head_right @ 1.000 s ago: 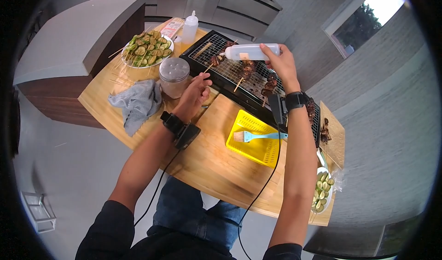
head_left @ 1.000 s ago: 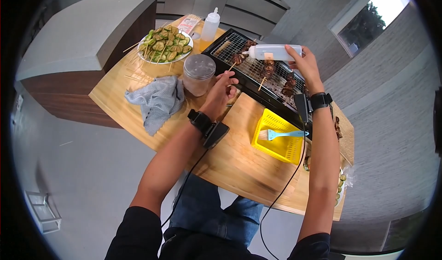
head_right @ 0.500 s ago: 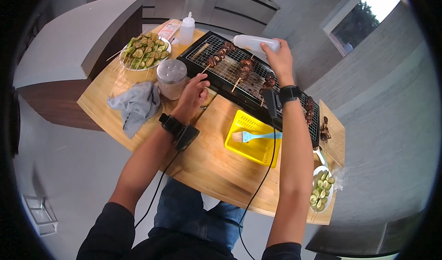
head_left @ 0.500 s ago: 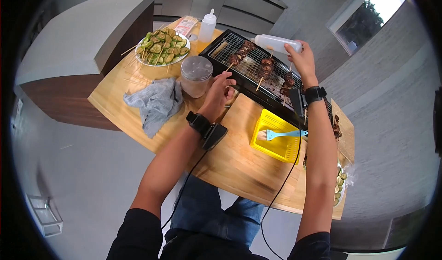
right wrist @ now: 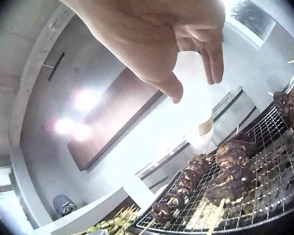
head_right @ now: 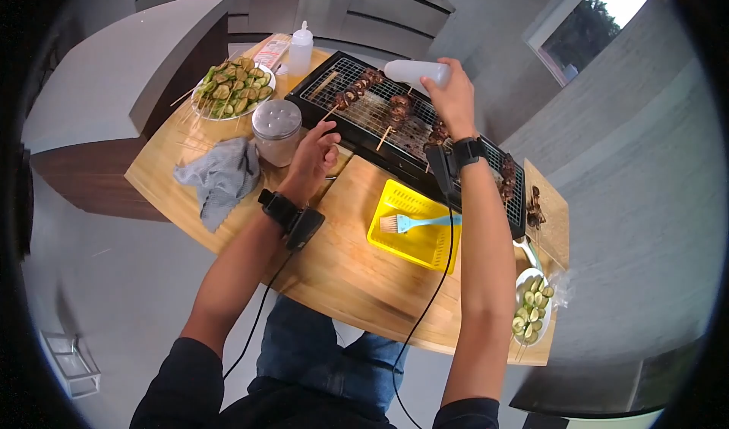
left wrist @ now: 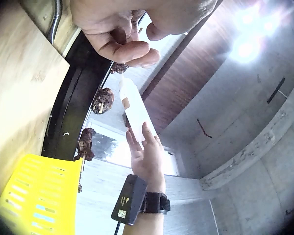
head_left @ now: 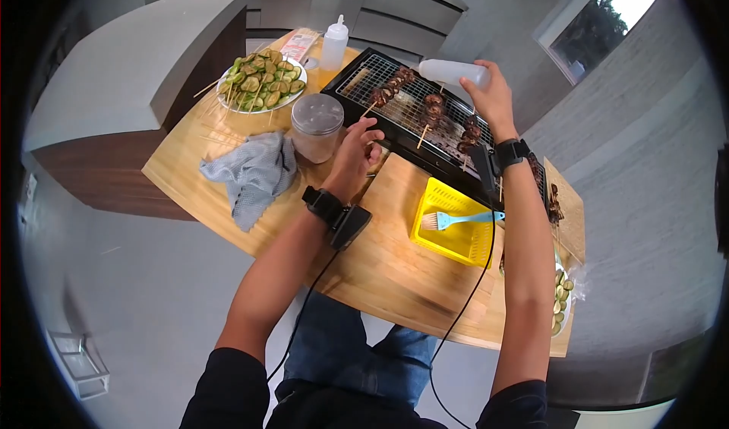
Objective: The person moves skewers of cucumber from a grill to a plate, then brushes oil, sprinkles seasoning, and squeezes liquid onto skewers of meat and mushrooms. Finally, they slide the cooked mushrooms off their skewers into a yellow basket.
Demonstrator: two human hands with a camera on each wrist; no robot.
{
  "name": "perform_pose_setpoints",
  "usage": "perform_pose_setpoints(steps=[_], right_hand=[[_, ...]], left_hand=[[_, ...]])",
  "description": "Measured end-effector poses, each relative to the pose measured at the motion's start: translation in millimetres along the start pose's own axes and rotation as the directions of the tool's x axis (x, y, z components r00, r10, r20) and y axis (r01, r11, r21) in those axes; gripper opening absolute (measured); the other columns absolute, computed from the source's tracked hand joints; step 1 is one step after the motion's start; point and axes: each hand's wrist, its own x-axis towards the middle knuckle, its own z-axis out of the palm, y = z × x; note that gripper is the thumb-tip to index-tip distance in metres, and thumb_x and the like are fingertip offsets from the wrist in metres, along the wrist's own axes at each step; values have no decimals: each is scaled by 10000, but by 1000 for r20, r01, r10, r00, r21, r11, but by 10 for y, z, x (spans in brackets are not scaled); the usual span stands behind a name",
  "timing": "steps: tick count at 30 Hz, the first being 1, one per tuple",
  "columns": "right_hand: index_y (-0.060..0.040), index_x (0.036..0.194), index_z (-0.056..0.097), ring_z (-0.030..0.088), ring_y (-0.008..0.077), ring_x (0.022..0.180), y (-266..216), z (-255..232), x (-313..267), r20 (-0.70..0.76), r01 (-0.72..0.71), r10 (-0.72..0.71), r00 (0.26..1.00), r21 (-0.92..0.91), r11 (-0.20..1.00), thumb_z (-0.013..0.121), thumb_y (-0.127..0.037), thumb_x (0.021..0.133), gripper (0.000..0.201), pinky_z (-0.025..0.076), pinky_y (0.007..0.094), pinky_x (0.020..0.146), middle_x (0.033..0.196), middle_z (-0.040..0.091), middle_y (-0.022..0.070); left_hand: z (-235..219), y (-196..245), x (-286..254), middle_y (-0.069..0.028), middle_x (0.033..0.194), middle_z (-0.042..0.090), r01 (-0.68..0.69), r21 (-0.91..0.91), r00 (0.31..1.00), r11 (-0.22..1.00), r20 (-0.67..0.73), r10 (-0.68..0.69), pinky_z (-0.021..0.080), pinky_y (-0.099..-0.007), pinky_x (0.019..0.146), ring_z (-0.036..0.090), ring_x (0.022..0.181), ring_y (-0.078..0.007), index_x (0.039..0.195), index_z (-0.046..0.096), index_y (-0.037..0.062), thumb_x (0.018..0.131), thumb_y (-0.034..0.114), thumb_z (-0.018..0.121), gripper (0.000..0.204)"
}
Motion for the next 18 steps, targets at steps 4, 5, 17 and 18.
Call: perform_pose_setpoints(steps=[4, 5, 17, 18], right_hand=[[-63, 1215, 576, 654, 287, 987, -74, -62, -41, 36, -30, 30, 999, 2, 1000, 752, -330, 802, 523, 500, 358, 863, 1072, 667, 184], [-50, 1197, 575, 649, 323, 1000, -99, -102, -64, 40, -38, 36, 999, 38, 999, 750, -314, 801, 507, 498, 378, 870, 1072, 666, 199], [-67, 1192, 589, 656, 260, 835, -364, -353, -379, 120, 0, -18, 993, 144, 990, 747, -323, 807, 488, 510, 347, 770, 988, 680, 170], [-71, 1193, 591, 650, 248, 789, -429, -377, -407, 164, -41, 16, 986, 149, 988, 750, -326, 804, 491, 512, 343, 745, 975, 682, 165]], left_hand=[[-13, 5, 10, -70, 896, 568, 6, 10, 1000, 1000, -3, -6, 356, -224, 485, 463, 566, -115, 1194, 478, 73, 979, 362, 539, 366], [-13, 8, 10, -69, 896, 567, 6, 12, 1000, 1000, 0, -6, 356, -224, 484, 463, 566, -113, 1195, 477, 71, 982, 368, 535, 370], [2, 27, -19, -23, 847, 602, 32, -14, 999, 999, -16, -33, 366, -212, 447, 462, 529, -83, 1202, 515, 77, 999, 334, 517, 328], [7, 32, -21, -22, 846, 601, 34, -10, 999, 999, -17, -34, 364, -214, 448, 460, 530, -82, 1200, 516, 76, 1000, 335, 514, 328]])
